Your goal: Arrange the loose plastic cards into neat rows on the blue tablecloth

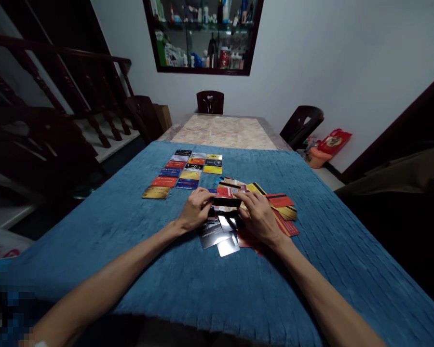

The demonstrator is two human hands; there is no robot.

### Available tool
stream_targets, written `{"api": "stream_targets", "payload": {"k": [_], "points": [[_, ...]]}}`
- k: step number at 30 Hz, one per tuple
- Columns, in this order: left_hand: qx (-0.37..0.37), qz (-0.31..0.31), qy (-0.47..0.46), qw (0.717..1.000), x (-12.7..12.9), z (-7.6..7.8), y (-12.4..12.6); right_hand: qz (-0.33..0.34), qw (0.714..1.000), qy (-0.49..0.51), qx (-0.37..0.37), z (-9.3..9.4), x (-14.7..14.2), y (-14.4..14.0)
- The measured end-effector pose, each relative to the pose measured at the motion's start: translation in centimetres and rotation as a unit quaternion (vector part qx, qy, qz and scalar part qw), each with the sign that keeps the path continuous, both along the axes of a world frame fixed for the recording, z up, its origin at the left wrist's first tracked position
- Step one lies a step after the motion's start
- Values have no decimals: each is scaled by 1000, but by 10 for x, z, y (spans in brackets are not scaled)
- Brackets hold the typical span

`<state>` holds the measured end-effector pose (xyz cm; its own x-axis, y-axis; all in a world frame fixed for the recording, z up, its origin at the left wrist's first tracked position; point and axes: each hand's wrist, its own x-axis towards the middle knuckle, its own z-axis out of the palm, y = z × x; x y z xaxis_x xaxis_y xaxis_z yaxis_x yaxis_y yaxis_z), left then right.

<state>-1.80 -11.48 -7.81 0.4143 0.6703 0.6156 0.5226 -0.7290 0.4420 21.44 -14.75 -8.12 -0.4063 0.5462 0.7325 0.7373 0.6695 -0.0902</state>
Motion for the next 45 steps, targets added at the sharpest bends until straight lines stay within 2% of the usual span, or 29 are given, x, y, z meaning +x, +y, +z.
{"api": "stream_targets", "payload": {"k": [8,20,27,33,39,45], "points": [[17,-11,-18,1000,-2,0,1,-47,998,-38,30,-2,-8,2],[23,-3,-17,1000,-7,5,-4,-52,996,-48,57,-7,-13,1],[28,4,-10,1000,-8,4,-4,-73,990,-72,101,-2,-18,-2],[19,2,-9,1000,-11,8,-9,-79,990,-58,104,0,-19,-5],[35,1,24,999,-13,12,-12,-77,989,-44,114,-2,-18,-10],[63,10,76,995,-17,10,-8,-76,986,-47,138,-4,-15,-7]]}}
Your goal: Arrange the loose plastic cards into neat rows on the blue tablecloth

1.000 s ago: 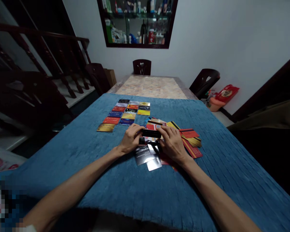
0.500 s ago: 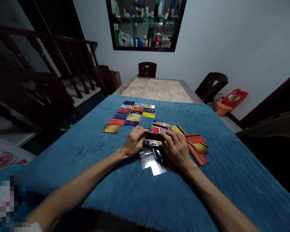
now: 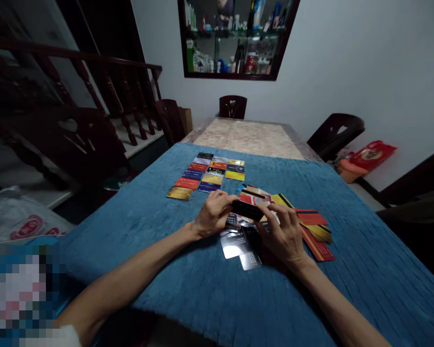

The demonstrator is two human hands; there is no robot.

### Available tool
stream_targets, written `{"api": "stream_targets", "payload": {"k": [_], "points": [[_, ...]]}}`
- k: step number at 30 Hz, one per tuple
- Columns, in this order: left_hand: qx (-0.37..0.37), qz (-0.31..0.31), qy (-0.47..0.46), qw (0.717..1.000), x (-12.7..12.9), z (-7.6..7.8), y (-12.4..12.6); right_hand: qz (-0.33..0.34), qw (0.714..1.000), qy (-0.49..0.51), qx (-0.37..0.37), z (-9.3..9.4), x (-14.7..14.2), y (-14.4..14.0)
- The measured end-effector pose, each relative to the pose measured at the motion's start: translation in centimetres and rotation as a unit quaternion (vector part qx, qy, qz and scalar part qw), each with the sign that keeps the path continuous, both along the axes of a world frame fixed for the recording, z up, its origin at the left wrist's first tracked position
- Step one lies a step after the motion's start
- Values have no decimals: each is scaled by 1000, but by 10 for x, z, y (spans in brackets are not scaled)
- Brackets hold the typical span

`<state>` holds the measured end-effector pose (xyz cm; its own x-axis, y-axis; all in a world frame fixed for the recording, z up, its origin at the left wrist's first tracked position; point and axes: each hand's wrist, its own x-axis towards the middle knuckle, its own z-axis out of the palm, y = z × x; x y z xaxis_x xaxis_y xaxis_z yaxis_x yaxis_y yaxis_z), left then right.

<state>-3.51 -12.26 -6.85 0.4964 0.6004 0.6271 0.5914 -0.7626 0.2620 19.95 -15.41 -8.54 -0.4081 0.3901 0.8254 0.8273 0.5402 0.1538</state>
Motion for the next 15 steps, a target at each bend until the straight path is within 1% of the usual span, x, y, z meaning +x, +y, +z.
{"api": "stream_targets", "payload": {"k": [4,9,15], "points": [[17,-1,28,999,-7,4,1,8,1000,-20,11,4,-3,3],[48,-13,84,995,-19,15,2,25,999,-37,2,17,-12,10],[50,26,115,992,-35,25,10,60,997,-45,2,33,-27,33]]}}
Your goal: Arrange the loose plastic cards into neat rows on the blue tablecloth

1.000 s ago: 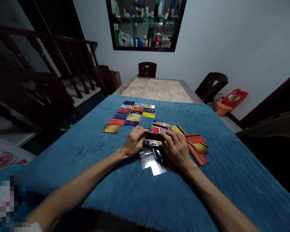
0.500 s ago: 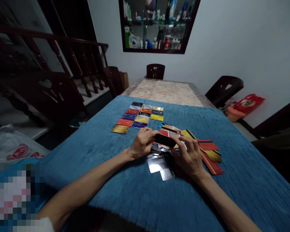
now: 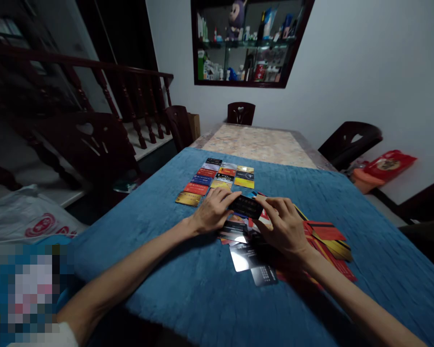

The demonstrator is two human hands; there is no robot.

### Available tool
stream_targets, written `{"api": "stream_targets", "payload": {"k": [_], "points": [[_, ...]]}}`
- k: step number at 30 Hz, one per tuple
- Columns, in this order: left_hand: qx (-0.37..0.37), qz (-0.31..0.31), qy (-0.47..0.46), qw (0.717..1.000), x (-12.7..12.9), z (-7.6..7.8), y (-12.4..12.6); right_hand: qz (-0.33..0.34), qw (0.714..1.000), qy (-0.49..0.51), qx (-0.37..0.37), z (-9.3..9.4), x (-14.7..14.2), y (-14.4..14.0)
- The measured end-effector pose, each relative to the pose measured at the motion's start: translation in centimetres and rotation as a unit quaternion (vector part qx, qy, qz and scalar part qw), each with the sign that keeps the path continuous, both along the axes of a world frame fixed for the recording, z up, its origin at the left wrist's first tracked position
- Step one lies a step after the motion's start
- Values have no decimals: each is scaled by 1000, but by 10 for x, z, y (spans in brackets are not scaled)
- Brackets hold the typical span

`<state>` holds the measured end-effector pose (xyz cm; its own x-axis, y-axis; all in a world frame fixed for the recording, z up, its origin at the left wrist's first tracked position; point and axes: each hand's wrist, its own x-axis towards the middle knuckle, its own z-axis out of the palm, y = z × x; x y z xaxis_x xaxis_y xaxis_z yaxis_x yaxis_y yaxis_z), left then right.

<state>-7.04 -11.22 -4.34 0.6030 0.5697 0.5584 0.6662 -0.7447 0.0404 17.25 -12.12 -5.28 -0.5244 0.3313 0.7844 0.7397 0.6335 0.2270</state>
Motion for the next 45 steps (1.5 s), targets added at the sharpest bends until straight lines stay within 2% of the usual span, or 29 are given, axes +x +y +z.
{"api": "stream_targets", "payload": {"k": [9,16,22,29,35,45], "points": [[9,82,66,994,-24,21,25,25,1000,2,0,8,-29,44],[37,125,98,987,-41,30,65,16,1000,15,1,12,-52,92],[25,151,122,981,-55,41,97,22,998,14,-55,15,-68,134],[6,172,109,979,-72,51,139,35,996,20,-78,24,-90,180],[-11,171,81,982,-82,48,174,15,991,15,-135,27,-105,210],[-51,147,108,982,-94,31,222,-10,978,-14,-209,11,-119,257]]}}
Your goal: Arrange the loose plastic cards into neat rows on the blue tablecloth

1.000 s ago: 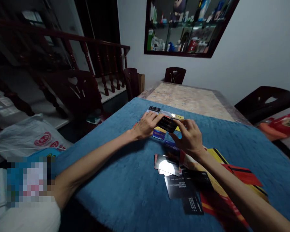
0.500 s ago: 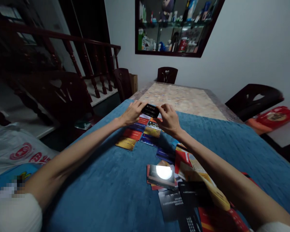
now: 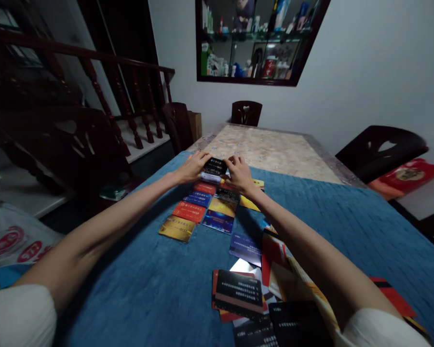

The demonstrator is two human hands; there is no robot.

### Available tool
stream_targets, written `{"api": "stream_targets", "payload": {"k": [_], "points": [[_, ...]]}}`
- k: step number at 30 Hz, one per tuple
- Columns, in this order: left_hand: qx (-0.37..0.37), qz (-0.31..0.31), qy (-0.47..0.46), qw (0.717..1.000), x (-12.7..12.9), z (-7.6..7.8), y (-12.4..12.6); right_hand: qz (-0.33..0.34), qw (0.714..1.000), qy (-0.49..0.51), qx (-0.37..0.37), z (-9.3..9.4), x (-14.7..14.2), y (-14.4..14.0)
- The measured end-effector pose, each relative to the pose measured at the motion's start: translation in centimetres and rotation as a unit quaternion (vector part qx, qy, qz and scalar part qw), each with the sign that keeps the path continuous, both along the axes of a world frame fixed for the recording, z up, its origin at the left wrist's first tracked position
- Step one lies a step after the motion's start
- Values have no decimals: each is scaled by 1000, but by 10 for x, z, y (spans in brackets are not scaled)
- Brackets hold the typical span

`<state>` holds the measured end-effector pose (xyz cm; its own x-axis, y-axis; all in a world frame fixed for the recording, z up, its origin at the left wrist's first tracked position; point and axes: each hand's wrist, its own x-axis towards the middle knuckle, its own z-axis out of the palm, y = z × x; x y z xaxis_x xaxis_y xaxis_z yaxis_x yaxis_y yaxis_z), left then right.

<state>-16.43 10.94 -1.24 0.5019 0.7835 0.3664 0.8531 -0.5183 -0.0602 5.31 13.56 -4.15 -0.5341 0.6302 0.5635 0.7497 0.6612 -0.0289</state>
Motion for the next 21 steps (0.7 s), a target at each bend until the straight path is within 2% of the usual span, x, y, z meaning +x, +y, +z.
{"api": "stream_targets", "payload": {"k": [5,12,21], "points": [[-33,-13,-27,999,-4,-8,30,-8,998,21,-53,-9,-5,27],[-99,3,-50,994,-6,-22,68,-22,987,9,-160,-18,-11,61],[-165,38,-42,985,-7,-30,92,-30,977,-33,-211,-20,-18,80]]}}
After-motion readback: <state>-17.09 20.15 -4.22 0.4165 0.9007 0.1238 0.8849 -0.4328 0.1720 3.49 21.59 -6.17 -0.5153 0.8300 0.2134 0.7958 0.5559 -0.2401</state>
